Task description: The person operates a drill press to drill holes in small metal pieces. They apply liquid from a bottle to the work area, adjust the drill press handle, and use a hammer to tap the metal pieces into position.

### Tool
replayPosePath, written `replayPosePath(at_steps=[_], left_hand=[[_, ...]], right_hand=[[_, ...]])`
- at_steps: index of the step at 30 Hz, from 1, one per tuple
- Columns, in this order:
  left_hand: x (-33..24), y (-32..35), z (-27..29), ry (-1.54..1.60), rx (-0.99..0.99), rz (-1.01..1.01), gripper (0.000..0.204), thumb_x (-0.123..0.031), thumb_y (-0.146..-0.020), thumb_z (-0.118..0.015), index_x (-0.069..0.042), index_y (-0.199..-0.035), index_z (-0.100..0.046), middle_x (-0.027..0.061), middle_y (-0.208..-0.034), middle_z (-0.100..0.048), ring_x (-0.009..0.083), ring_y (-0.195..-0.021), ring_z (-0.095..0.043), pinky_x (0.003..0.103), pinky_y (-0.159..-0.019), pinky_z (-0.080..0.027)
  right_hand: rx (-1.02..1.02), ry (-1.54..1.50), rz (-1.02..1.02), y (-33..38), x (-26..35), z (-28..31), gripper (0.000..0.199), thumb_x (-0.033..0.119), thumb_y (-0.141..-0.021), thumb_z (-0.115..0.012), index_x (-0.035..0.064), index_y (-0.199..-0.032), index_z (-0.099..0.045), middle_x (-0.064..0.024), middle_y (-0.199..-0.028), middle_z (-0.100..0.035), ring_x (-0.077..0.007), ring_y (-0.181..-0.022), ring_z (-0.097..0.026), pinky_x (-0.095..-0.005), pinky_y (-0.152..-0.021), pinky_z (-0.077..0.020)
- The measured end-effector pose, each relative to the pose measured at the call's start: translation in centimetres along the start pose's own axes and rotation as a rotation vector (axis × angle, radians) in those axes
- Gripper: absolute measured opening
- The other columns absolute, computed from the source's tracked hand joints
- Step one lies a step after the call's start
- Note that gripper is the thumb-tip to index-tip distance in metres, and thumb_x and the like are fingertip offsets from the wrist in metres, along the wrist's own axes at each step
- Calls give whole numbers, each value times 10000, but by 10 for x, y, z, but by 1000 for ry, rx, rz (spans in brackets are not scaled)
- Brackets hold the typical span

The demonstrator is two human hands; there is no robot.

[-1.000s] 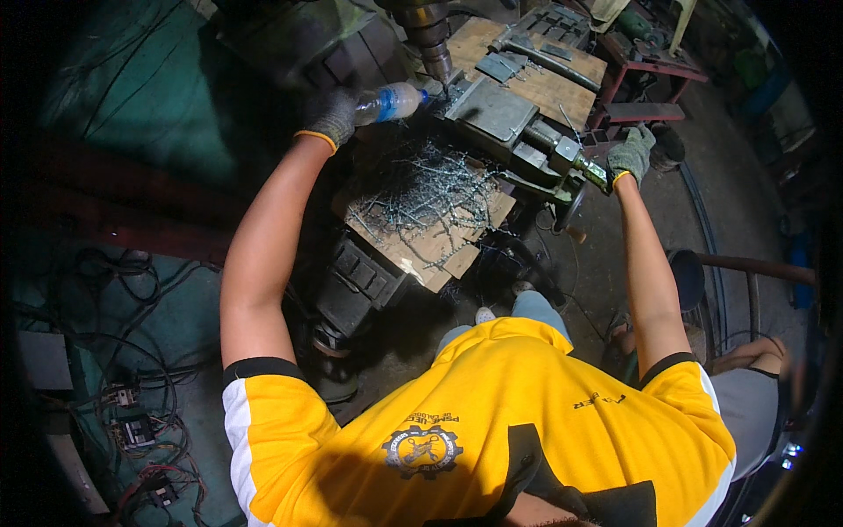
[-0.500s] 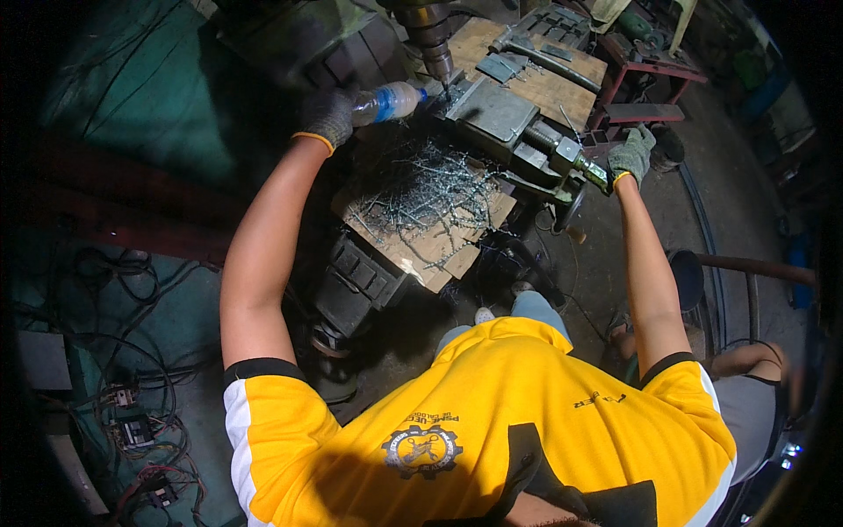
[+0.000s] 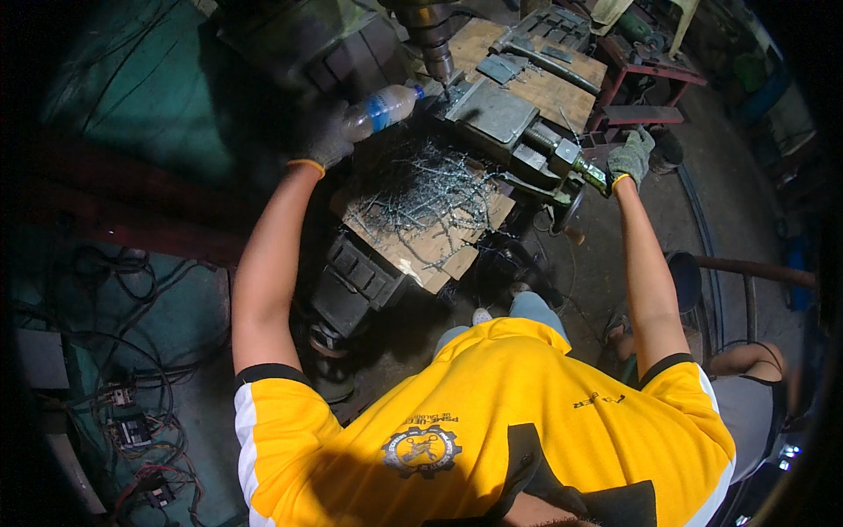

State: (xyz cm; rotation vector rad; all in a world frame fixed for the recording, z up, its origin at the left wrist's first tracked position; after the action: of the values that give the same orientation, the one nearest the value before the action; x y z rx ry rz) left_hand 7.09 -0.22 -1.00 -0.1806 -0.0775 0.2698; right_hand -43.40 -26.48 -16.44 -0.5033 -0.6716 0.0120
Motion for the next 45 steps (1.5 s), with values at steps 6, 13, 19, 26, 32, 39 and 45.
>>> replayPosePath(at_steps=[6, 13, 19, 26, 32, 39, 45], left_hand=[[13, 62, -43, 765, -96, 156, 851, -197, -617, -865, -11, -1351, -477, 203, -1324, -556, 342, -1245, -517, 408, -1053, -400], [4, 257, -57, 847, -792, 703, 492, -90, -764, -795, 27, -1205, -611, 104, -1187, -631, 200, -1024, -591, 349, -963, -466], [-13, 399, -145, 702, -935, 1355, 465, -236, -753, -841, 57, -1057, -645, 161, -1080, -675, 260, -932, -646, 401, -854, -524], [-22, 377, -193, 1508, -1174, 1228, 700, -185, -761, -806, 8, -1338, -459, 198, -1311, -542, 317, -1165, -557, 430, -1022, -451], [-85, 366, -132, 657, -1009, 1175, 775, 51, -781, -723, -9, -1449, -337, 173, -1432, -434, 276, -1248, -472, 397, -1086, -389], [-214, 362, -142, 936, -977, 1314, 752, 16, -806, -677, -56, -1447, -291, 187, -1371, -427, 301, -1203, -488, 417, -1047, -432], [-311, 340, -166, 1036, -779, 1282, 693, -18, -837, -673, -36, -1437, -327, 167, -1226, -543, 237, -1142, -531, 370, -995, -467]], right_hand=[[-20, 86, 56, -1, -5, -3, 409, 111, -788, -584, 78, -1195, -594, -149, -1401, -446, -336, -1287, -465, -367, -1063, -394], [-35, 177, 158, 2, 8, 7, 410, 162, -775, -625, 72, -1174, -606, -164, -1372, -480, -361, -1265, -472, -387, -1050, -400], [-139, 49, 349, -23, 88, 38, 319, 179, -791, -623, 95, -1096, -659, -164, -1155, -626, -320, -1129, -576, -410, -959, -460], [514, -772, 445, -86, 226, -35, 401, 394, -927, -598, 28, -1083, -646, -138, -961, -662, -287, -892, -628, -393, -774, -505], [1635, -1617, -417, -67, 289, -47, 449, 464, -972, -538, 93, -1214, -609, -114, -1059, -660, -267, -914, -658, -432, -782, -582], [1901, -1509, -218, -81, 316, -16, 327, 387, -956, -602, 150, -1171, -669, 61, -875, -600, -91, -641, -484, -287, -597, -445], [1744, -1206, 0, -112, 306, -25, 327, 401, -906, -673, 114, -1063, -666, 19, -802, -578, -100, -622, -530, -341, -617, -508]])
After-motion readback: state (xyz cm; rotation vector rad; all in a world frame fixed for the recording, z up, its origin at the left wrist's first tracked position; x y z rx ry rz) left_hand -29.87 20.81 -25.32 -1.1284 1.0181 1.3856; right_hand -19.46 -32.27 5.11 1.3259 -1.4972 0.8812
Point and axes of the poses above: each hand's wrist, its own y-axis away from the middle knuckle, its own z-axis out of the back of the hand, x = y × z, the point moved 5 cm from there along -y, towards the middle knuckle
